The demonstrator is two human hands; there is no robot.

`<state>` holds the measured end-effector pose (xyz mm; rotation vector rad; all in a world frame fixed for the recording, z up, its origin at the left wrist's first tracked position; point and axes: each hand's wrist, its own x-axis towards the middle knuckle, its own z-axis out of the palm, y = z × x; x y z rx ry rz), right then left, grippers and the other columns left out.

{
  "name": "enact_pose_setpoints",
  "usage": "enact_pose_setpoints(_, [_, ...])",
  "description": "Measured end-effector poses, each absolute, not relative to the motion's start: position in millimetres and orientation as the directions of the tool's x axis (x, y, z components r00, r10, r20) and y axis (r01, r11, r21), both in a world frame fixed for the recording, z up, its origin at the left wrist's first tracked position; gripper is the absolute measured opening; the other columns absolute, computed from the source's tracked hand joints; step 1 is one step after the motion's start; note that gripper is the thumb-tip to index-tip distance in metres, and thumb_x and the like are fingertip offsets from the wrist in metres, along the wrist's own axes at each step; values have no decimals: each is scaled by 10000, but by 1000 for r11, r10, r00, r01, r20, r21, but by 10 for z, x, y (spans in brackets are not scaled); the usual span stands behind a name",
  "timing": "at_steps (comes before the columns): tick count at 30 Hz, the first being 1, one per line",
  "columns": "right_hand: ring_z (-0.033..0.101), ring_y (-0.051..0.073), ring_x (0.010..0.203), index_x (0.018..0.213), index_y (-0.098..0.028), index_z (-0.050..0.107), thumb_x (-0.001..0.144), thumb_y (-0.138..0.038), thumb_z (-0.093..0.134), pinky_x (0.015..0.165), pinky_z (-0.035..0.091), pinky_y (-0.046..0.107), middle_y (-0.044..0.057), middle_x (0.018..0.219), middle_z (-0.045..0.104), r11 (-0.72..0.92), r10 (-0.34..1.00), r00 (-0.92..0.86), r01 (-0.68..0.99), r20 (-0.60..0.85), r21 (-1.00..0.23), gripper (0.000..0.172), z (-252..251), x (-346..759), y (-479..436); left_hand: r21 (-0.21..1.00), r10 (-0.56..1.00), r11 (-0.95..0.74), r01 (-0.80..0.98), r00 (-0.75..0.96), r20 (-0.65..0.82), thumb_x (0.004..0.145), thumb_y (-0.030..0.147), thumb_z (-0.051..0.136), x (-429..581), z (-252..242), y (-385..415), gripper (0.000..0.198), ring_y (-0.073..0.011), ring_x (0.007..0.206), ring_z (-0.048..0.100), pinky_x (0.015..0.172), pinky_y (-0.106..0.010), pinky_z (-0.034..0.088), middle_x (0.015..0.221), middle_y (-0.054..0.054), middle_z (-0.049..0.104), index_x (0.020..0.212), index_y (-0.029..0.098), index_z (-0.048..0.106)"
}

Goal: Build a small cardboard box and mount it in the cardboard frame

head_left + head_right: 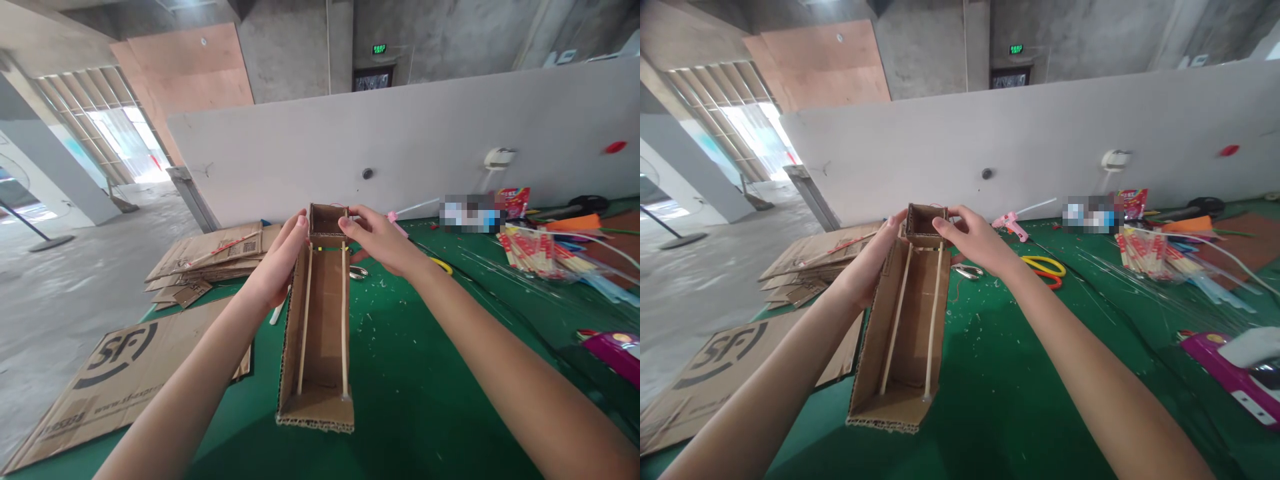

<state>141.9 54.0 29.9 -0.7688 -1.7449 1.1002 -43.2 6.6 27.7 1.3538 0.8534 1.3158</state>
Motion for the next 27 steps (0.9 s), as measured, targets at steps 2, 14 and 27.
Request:
enact_pose_setpoints(2, [633,246,978,1098,-246,567,806,-557,618,546,617,286,77,963,644,403,841,-404,28,358,-915,430,294,1420,543,971,973,-169,-171,127,192,837,636,503,-416,291,55,643,-310,1139,599,953,-486,492,1283,-54,611,1394,342,377])
enact_pose_setpoints(14, [637,251,953,1098,-256,557,802,-551,622,565,630,326,69,956,636,429,832,-407,39,378,-902,423,254,1409,566,965,965,-259,-37,23,260,860,617,480,-397,282,15,590,-305,1341,419,1075,-481,392,1386,-36,531,1378,341,417])
enact_pose_setpoints(27, [647,239,894,1044,-271,563,785,-557,642,554,629,339,53,904,635,440,832,-401,53,384,-896,394,242,1397,557,933,933,-358,47,-16,359,879,599,464,-374,242,0,592,-315,1390,336,1125,-473,328,1490,-23,403,1397,320,404])
